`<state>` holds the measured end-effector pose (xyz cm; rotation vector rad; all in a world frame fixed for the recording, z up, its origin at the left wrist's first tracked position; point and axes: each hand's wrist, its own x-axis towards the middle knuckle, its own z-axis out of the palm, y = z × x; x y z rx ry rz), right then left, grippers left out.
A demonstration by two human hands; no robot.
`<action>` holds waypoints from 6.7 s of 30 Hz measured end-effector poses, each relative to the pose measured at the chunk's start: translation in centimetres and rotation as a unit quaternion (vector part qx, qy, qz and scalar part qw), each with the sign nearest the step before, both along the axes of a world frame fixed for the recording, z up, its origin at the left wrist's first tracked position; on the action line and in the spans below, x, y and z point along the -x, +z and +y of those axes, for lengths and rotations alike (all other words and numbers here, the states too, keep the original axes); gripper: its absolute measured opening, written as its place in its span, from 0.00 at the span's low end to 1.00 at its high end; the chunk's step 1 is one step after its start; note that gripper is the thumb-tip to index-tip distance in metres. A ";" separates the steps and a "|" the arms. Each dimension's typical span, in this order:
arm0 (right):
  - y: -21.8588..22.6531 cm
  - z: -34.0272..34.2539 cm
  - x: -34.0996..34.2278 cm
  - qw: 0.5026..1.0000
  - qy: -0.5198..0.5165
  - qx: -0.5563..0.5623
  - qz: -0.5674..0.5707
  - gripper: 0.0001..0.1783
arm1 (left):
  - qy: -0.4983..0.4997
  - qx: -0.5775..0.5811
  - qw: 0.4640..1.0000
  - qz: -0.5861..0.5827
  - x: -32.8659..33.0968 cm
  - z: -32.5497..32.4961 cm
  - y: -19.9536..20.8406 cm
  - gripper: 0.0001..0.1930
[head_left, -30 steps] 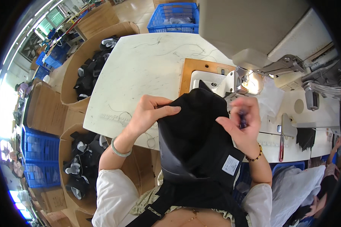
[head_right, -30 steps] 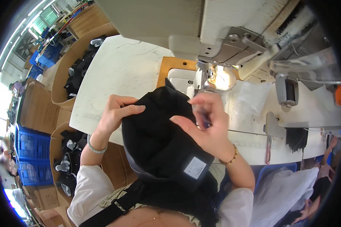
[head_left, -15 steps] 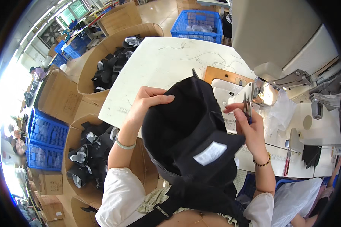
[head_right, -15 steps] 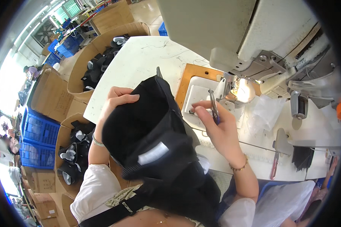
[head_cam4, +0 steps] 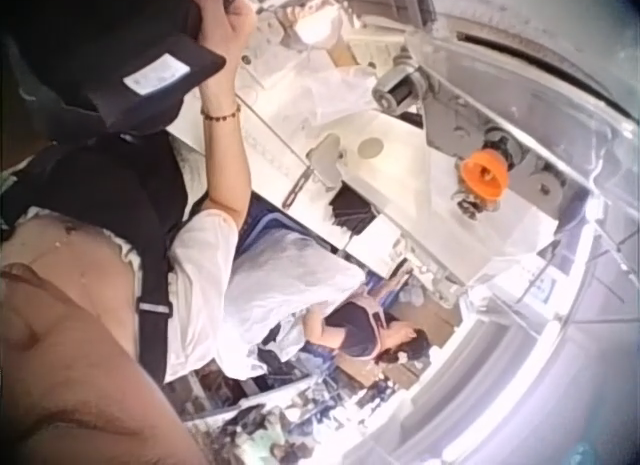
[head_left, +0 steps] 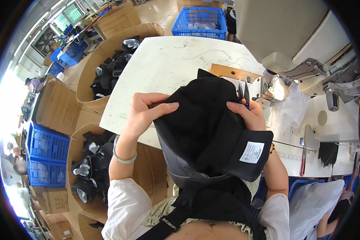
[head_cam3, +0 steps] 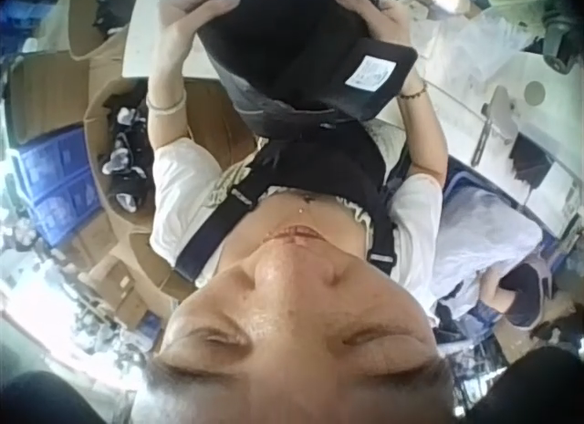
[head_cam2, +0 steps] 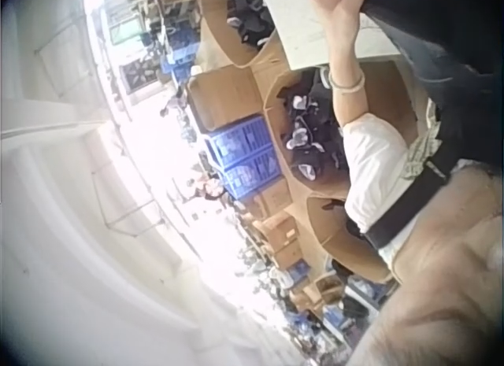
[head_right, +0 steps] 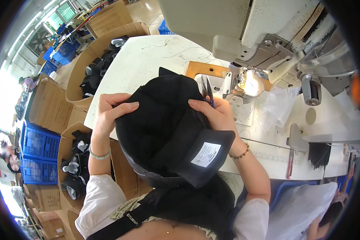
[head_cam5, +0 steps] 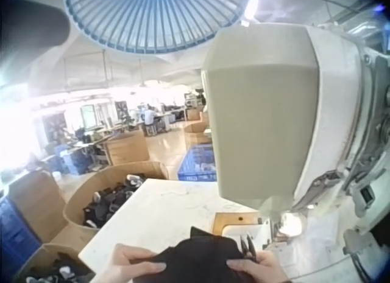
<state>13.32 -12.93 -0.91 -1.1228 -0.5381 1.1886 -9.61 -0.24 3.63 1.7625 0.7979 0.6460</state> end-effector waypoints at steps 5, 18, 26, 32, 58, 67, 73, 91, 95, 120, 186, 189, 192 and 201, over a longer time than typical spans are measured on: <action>0.2 0.1 0.0 0.995 0.001 0.045 0.094 0.02 | -0.016 0.013 1.000 -0.002 0.5 -0.1 0.5 0.09; 1.3 -1.8 2.9 0.692 -0.052 -0.360 -0.624 0.10 | -0.166 -0.275 0.932 0.166 0.5 0.6 3.1 0.23; 0.0 1.1 3.2 0.430 -0.124 -0.468 -0.762 0.06 | 0.033 -0.580 0.814 -0.013 0.0 2.9 1.0 0.24; -2.5 2.2 1.8 0.420 -0.108 -0.427 -0.794 0.11 | 0.051 -0.632 0.772 0.039 0.4 4.0 -0.8 0.26; -6.7 0.3 0.1 0.625 0.167 -0.220 -0.730 0.26 | 0.419 -0.340 0.820 0.192 21.8 14.9 -15.7 0.22; -7.4 0.8 1.0 0.622 0.199 -0.189 -0.734 0.31 | 0.519 0.118 0.737 0.417 40.6 -2.2 -33.8 0.15; -6.9 1.3 1.7 0.588 0.193 -0.181 -0.764 0.31 | 0.543 0.195 0.736 0.353 41.4 -3.4 -39.4 0.38; -6.5 -12.8 -4.2 0.597 -0.045 0.124 -0.791 0.20 | 0.429 -0.262 0.729 0.464 34.8 14.7 -43.9 0.09; -6.8 -16.2 -6.6 0.594 -0.084 0.178 -0.780 0.24 | 0.664 -0.168 0.656 0.317 36.7 10.8 -40.2 0.15; -4.8 -0.4 1.1 0.807 0.018 -0.159 -0.569 0.26 | -0.035 -0.524 0.847 0.080 3.9 -1.5 -6.4 0.29; 1.2 3.5 0.8 0.965 0.031 -0.204 0.159 0.13 | 0.202 -0.468 0.859 -0.044 -6.8 0.8 -3.2 0.22; 2.4 1.4 1.9 0.913 -0.004 -0.269 -0.307 0.21 | 0.197 -0.395 0.897 -0.001 -4.5 0.4 0.6 0.17; 3.6 0.8 2.4 0.723 -0.099 -0.217 -0.649 0.29 | 0.134 -0.374 0.910 0.118 -3.0 -0.9 3.1 0.19; 2.4 3.0 0.3 0.859 0.050 -0.154 -0.486 0.18 | -0.046 -0.182 0.968 0.165 -2.4 1.3 1.3 0.21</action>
